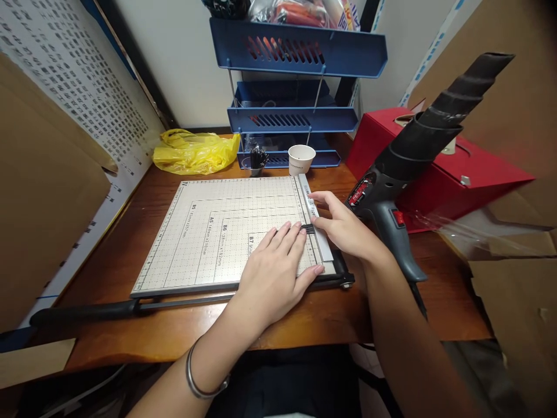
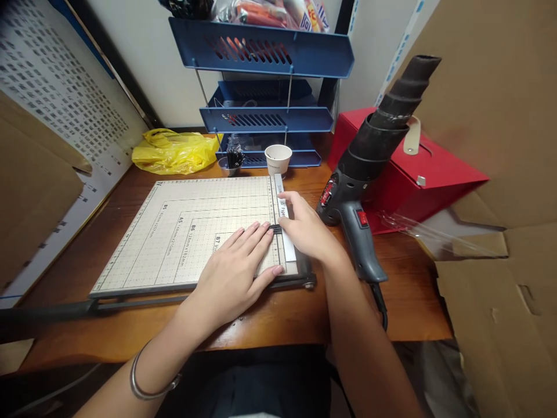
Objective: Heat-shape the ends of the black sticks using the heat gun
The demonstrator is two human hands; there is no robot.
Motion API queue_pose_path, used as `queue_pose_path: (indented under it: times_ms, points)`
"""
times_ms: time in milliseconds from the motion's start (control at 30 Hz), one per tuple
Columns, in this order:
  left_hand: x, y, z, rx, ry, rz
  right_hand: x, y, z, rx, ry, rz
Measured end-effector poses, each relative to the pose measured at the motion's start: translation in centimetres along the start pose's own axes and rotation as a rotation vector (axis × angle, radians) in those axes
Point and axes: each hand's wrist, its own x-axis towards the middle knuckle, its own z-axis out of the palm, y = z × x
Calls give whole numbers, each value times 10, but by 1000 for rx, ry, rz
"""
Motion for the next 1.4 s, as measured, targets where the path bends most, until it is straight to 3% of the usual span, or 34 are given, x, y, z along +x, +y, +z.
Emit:
queue_pose_path:
  times_ms: [567,900,1067,1400]
  points:
    - [-1,-1,1,-49,-8,8,4,4,9,3,46,-36]
    - [-2,-2,-1,-113,-1,2,8,15,5,135,100,7]
    - [-2,-1,-1,-108,1,-3,7,8,9,136,43,-15]
    - [-3,-2,0,-72,9,23,8,11,9,166,49,-33]
